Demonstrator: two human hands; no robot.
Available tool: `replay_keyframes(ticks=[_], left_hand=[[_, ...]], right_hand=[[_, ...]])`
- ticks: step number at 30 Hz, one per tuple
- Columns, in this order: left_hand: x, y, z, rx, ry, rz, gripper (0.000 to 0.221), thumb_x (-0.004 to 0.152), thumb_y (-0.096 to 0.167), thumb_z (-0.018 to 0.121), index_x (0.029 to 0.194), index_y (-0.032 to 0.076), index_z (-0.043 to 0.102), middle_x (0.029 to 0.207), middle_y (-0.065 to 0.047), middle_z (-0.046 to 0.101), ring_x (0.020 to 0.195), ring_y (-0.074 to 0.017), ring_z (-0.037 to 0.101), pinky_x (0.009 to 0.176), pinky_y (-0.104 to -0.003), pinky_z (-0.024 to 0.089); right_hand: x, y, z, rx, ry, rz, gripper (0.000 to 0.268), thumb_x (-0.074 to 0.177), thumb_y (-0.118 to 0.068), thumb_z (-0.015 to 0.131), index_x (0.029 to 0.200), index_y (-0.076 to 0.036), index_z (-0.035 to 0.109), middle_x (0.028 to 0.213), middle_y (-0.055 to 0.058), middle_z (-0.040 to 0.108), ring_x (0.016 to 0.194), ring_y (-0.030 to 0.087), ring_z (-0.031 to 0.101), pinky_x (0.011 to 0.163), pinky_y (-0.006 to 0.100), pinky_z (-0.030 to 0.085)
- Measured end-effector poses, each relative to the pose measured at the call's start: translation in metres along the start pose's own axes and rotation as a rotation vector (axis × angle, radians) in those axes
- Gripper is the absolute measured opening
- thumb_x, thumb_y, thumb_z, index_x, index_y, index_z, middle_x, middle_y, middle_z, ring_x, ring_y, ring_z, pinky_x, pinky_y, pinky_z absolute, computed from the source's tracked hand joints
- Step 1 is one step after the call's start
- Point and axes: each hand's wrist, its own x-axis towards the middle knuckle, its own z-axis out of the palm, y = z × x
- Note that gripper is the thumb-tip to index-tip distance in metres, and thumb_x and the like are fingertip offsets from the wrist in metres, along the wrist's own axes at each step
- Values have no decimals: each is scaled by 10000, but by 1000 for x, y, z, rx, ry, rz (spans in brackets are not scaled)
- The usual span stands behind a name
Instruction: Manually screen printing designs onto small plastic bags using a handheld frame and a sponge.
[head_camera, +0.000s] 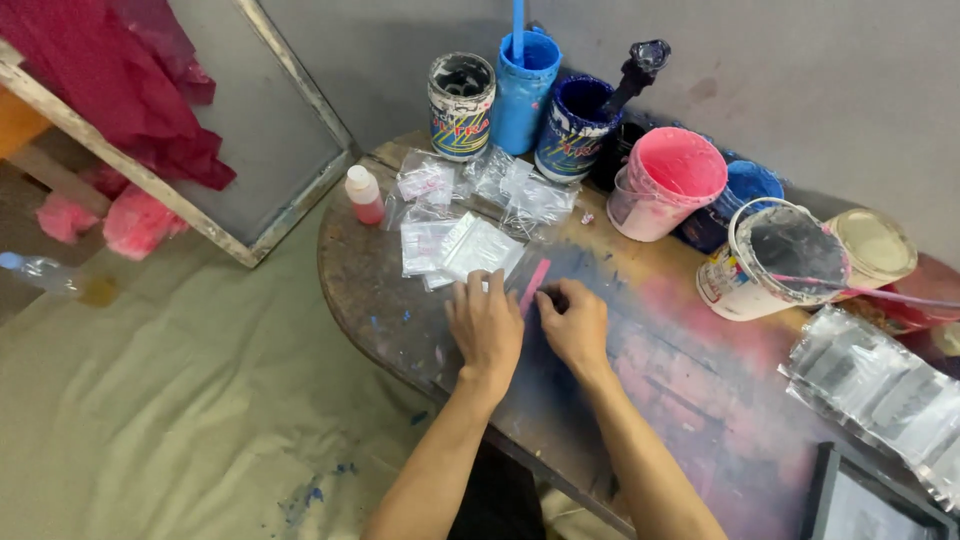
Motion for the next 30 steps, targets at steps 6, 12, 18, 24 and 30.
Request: replay_keyframes(ticks=[6,12,18,24,30], left_hand=[[7,-2,6,9,56,3,59,834,131,758,888,155,759,876,-30,639,797,-265,620,632,-390,459],[7,1,5,-47,122,78,58,805,122,783,833,153,741,835,-18,607,758,-249,595,621,-372,443],[-1,10,9,-92,131,210,146,770,135,821,808,158,681,837,-10,577,763,-231,564,621,-363,414],[-6,13,16,-128,40,292,171,768,189,824,902,178,718,890,-7,648,905,-232,600,723,-372,445],[-3,15,3,-88,-120,245,317,839,352,785,1077,145,756,1101,-87,741,1071,-294,632,855,-463,437]], right_hand=[[1,4,-2,57,14,-14,104,842,-172,769,922,-119,810,781,112,748,770,313,741,677,401,587],[2,-8,-7,81,-12,48,109,861,-211,773,904,-126,824,733,108,742,761,304,746,669,394,576],[11,-1,-5,215,-17,255,309,957,-356,684,849,-93,806,639,141,703,727,260,703,687,426,539],[21,15,-2,221,-38,273,181,853,-263,773,839,-86,809,650,124,733,644,212,721,632,339,546],[33,45,-2,169,-48,324,178,845,-272,767,847,-100,812,733,139,754,773,271,746,680,383,545]])
